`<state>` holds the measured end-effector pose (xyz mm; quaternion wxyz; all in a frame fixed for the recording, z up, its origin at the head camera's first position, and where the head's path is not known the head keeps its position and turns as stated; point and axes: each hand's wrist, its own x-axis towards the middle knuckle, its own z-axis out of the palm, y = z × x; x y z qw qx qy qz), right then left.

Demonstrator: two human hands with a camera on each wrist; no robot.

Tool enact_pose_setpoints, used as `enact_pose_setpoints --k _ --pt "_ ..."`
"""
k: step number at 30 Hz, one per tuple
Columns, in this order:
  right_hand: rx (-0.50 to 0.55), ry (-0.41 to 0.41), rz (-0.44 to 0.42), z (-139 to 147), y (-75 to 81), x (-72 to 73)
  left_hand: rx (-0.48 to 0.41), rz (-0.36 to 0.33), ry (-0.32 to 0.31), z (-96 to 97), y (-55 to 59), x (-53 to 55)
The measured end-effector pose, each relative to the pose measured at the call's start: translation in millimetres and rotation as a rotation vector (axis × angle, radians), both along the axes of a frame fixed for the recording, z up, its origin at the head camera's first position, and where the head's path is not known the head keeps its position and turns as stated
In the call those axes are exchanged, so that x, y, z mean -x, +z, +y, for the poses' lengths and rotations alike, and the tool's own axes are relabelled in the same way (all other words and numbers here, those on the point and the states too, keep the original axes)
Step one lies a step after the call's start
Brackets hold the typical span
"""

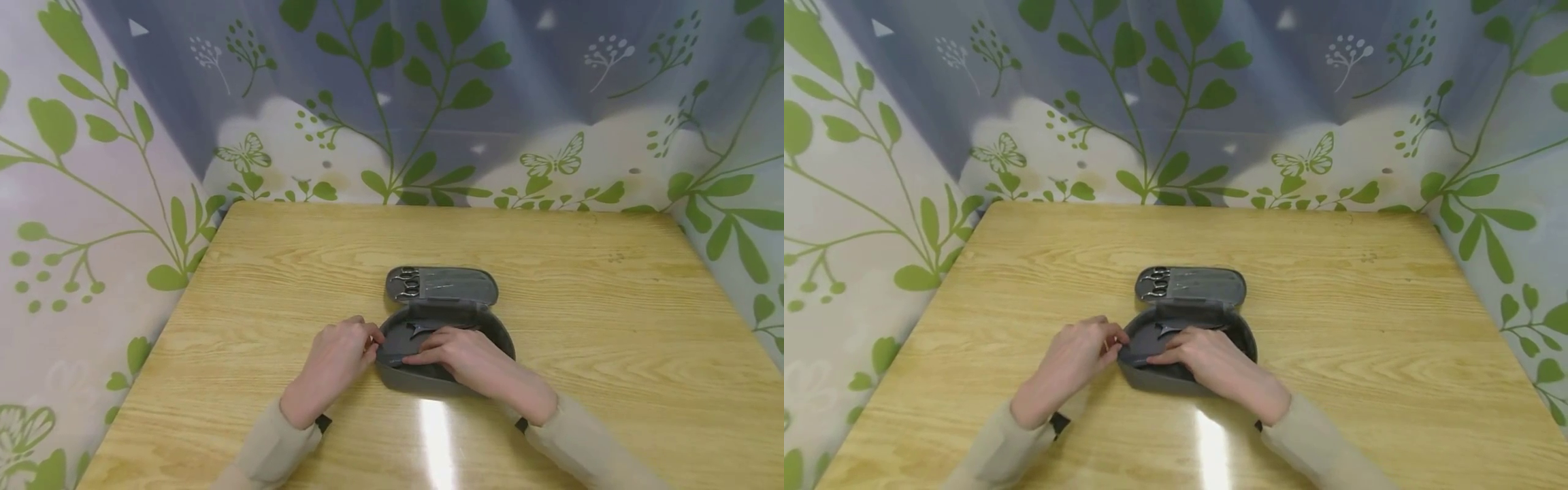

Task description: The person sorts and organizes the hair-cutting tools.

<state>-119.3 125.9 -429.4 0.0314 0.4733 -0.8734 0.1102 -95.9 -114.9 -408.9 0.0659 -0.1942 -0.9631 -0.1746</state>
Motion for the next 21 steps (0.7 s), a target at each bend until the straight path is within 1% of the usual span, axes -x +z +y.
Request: enact_pose_setpoints --k 4,7,11,14,16,17,19,21 --pt "-0.042 -0.014 -0.026 -1 0.8 -0.7 0.003 -0.004 -0.004 0.2 0.9 0.2" --pt "-0.057 -0.016 -0.054 -1 1.4 -1.9 0.003 -0.027 0.001 0.3 1.7 0.0" --pt "-0.043 -0.019 -0.069 0 -0.2 -1.6 0.0 -0.046 -0.001 -1.0 0.6 0.9" --pt "0.021 -0.019 -0.064 4 -1.2 0.2 -0.031 -0.057 -0.017 -3.5 -1.1 3.7" --pt "0.089 -0.02 -0.057 9 -0.1 2.6 -0.077 -0.075 -0.02 -5.9 -2.4 7.4" --pt "0.128 -0.027 -0.053 12 1.0 4.0 -0.104 -0.096 -0.015 -7.2 -2.8 9.9" --pt "0.216 -0.067 -0.049 19 4.2 7.7 -0.16 -0.137 0.005 -9.4 -3.5 16.1" --pt "0.299 -0.139 -0.039 27 7.6 12.1 -0.208 -0.164 0.033 -11.1 -4.3 24.1"
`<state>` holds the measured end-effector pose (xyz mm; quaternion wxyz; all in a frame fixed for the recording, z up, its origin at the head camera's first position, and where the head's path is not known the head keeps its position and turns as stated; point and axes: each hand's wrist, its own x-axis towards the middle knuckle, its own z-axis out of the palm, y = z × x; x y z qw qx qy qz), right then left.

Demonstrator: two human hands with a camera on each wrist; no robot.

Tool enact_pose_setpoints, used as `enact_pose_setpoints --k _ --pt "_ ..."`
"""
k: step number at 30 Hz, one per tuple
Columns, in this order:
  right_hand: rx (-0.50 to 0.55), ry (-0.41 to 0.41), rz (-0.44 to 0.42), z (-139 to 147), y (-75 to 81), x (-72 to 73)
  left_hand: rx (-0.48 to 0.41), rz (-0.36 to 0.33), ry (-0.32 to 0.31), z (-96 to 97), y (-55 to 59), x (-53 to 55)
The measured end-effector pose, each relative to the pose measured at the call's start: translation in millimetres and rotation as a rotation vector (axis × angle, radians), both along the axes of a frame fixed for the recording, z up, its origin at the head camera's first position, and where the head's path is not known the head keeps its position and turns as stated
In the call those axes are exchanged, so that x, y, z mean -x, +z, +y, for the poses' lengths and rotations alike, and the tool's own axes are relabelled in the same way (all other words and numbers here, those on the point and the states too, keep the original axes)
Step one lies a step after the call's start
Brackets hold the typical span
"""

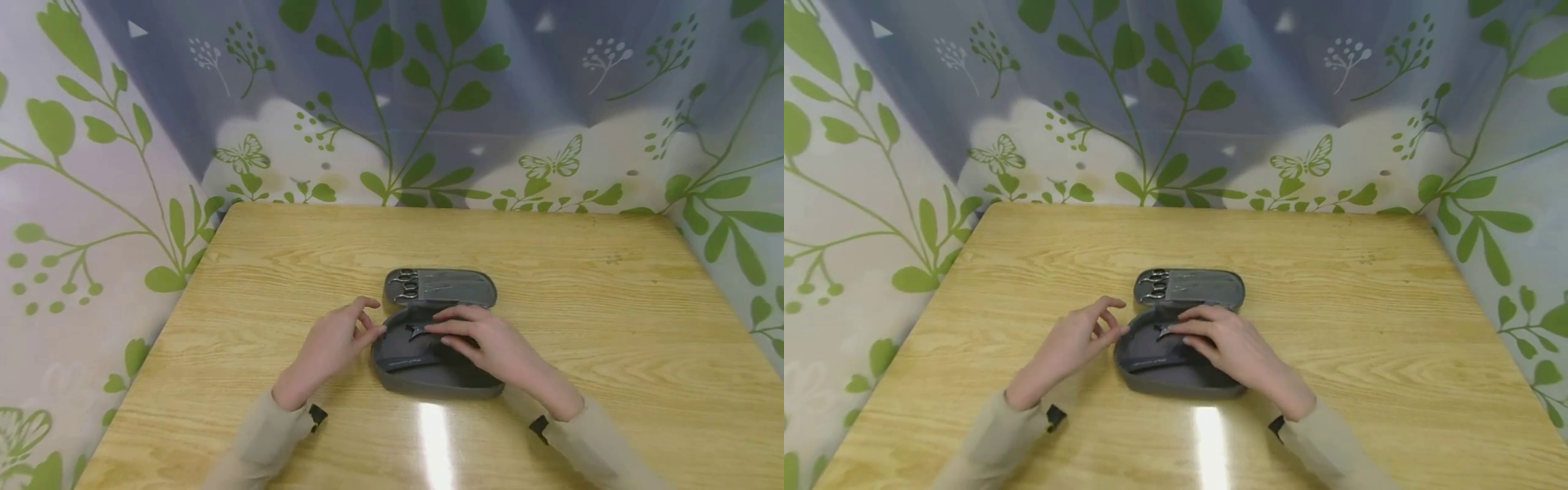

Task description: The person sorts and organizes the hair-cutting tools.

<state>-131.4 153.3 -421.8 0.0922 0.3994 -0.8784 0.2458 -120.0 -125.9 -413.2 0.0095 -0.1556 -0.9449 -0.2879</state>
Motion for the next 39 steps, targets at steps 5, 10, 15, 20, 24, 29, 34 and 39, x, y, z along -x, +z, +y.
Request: enact_pose_setpoints --k 5,10,15,20,24,29,34,39 --pt "0.163 -0.249 -0.079 24 7.3 12.5 -0.066 -0.085 0.048 -1.0 -3.4 22.5" --pt "0.214 -0.441 -0.264 46 6.0 25.9 -0.156 -0.252 0.053 0.9 -10.4 40.7" --pt "0.184 -0.531 -0.414 56 -0.9 36.8 -0.243 -0.356 0.064 5.5 -19.5 51.7" --pt "0.252 -0.517 -0.649 56 -13.4 51.8 -0.333 -0.42 0.059 12.8 -22.8 55.6" --pt "0.406 -0.477 -0.858 54 -21.9 62.5 -0.437 -0.497 0.054 17.6 -23.7 58.3" --pt "0.486 -0.451 -0.952 54 -22.7 67.5 -0.739 -0.662 0.07 18.8 -25.2 64.3" --pt "0.563 -0.413 -0.977 53 -19.4 65.9 -0.865 -0.692 0.085 19.4 -24.3 65.9" --pt "0.646 -0.471 -0.971 51 -17.3 67.0 -0.882 -0.638 0.108 25.5 -24.6 67.0"
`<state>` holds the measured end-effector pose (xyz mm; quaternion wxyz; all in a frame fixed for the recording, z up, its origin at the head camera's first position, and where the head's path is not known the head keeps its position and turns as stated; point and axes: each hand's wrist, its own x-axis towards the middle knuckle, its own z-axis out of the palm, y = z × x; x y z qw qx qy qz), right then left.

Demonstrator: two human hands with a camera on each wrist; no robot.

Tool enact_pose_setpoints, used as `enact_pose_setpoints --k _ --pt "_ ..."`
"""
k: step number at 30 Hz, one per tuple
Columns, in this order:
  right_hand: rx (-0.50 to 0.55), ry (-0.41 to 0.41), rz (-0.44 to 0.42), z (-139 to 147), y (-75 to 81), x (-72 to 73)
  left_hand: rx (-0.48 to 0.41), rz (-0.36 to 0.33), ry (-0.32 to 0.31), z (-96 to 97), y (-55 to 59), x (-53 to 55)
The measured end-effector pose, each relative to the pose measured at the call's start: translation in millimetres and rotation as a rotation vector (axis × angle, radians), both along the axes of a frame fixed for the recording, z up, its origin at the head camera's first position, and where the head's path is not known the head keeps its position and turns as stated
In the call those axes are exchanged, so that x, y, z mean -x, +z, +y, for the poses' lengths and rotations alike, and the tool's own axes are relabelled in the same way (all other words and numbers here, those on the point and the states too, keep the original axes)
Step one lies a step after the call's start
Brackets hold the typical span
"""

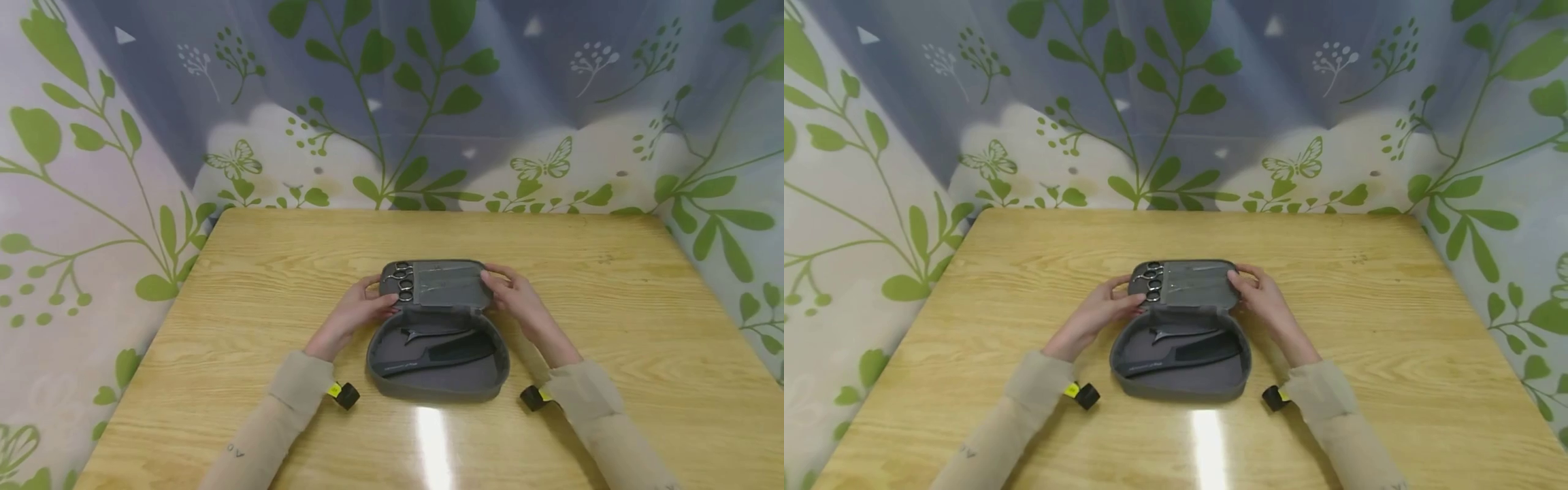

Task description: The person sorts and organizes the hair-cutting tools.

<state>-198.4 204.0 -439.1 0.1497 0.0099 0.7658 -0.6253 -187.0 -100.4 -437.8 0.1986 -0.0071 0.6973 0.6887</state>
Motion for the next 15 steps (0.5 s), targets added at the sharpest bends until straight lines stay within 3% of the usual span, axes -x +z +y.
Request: enact_pose_setpoints --k 8,15 --pt "-0.055 -0.046 -0.027 -6 4.5 8.6 0.013 0.008 0.025 1.9 -1.7 2.2" --pt "0.034 -0.116 0.056 -12 13.0 17.1 0.047 0.106 0.001 3.2 -1.4 4.3"
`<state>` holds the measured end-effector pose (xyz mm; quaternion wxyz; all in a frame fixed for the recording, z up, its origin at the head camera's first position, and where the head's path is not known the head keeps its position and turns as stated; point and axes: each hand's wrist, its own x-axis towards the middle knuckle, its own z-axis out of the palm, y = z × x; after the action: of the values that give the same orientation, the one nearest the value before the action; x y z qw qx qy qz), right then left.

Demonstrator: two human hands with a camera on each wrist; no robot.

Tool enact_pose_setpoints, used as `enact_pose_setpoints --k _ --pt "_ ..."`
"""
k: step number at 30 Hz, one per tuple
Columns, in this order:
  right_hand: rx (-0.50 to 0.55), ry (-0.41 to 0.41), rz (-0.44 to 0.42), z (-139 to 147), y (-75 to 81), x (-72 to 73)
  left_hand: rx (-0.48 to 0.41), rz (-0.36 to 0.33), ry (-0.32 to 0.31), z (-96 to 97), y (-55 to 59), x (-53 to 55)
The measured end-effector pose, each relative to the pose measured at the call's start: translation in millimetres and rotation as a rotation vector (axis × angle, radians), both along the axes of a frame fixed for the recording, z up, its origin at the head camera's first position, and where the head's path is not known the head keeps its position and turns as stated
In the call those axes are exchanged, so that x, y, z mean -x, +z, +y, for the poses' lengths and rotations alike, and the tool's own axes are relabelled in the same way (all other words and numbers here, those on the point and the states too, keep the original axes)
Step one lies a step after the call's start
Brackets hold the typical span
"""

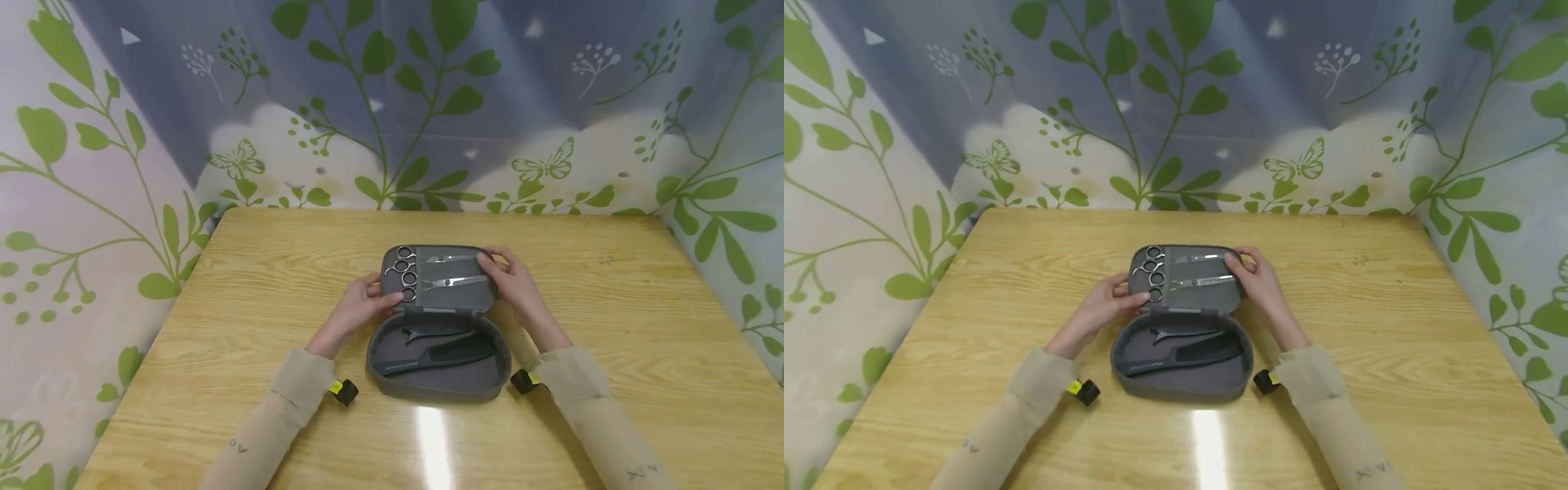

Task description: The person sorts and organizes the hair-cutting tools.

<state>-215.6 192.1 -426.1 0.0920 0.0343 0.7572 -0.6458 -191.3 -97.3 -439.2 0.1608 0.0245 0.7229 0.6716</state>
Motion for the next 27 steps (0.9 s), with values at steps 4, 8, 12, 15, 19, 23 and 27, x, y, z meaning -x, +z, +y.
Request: enact_pose_setpoints --k 4,8,12,15,19,23,27 --pt "0.039 -0.019 0.06 -3 4.3 1.3 0.046 0.047 -0.014 -1.1 0.2 2.4" --pt "0.038 -0.012 0.102 -3 7.3 1.1 0.107 0.1 -0.042 -3.9 2.0 4.6" --pt "0.011 -0.004 0.135 -2 10.5 0.2 0.151 0.189 -0.089 -7.2 4.1 5.9" --pt "-0.019 0.006 0.16 -2 14.2 -0.4 0.189 0.263 -0.11 -8.8 5.3 6.7" --pt "-0.054 0.01 0.243 -3 19.2 -2.2 0.264 0.381 -0.102 -8.7 6.1 7.0" --pt "-0.065 0.002 0.396 -4 24.8 -5.2 0.299 0.524 -0.064 -7.2 6.8 8.6" --pt "-0.079 0.02 0.512 -2 28.9 -9.2 0.353 0.618 -0.018 -7.2 8.7 10.0"
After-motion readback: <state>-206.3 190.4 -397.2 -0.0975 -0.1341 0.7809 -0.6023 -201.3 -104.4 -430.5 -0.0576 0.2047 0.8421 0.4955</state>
